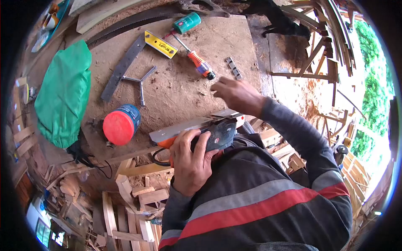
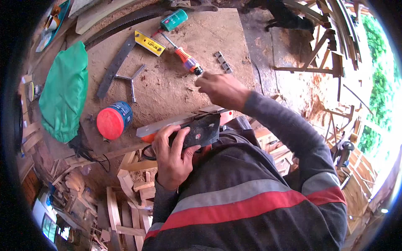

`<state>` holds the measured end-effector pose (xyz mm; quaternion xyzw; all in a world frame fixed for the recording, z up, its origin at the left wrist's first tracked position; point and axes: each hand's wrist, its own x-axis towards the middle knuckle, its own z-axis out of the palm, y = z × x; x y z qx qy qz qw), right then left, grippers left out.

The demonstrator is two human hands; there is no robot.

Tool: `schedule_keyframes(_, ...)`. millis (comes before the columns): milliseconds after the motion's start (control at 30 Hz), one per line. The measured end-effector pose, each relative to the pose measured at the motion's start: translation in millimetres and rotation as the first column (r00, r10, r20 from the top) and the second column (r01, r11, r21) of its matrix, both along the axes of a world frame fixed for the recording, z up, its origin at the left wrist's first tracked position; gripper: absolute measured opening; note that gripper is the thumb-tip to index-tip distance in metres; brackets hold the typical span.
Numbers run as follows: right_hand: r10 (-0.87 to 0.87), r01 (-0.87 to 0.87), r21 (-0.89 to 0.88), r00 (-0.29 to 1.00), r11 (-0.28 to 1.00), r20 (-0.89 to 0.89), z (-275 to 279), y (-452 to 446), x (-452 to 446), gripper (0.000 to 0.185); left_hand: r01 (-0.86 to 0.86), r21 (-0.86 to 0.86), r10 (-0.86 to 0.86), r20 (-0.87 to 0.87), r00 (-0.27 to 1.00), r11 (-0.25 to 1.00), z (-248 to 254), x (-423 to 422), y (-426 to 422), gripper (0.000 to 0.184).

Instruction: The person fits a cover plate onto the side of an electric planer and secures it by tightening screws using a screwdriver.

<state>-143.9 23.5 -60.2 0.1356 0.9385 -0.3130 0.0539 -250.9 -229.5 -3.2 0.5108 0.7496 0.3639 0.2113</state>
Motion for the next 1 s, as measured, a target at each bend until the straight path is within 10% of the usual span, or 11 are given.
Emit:
schedule_keyframes(233,0.003,-0.083,0.191,0.923,0.978,0.385,-21,32,-5,0.011,-0.030,0.023,0.030,0.006,1.000,0.999,-4,1,-1,0.050)
schedule_keyframes(467,-0.030,0.030,-0.001,0.999,1.000,-0.021,-74,27,26,0.013,-0.080,0.058,0.074,0.099,0.992,0.995,-1,-2,-4,0.057)
schedule_keyframes(633,-0.258,0.253,-0.239,0.966,0.937,0.010,22,-1,10,0.021,-0.064,0.079,0.055,0.107,0.993,0.995,-6,0,-12,0.053)
schedule_keyframes(800,0.249,-0.316,-0.343,0.942,0.884,-0.227,100,-62,3,0.031,-0.039,0.103,0.029,0.095,0.995,0.994,-8,-1,-15,0.051)
schedule_keyframes(1000,0.223,-0.284,-0.359,0.954,0.889,-0.203,92,-85,3,0.031,-0.034,0.185,0.022,0.066,0.998,0.982,-12,1,-21,0.056)
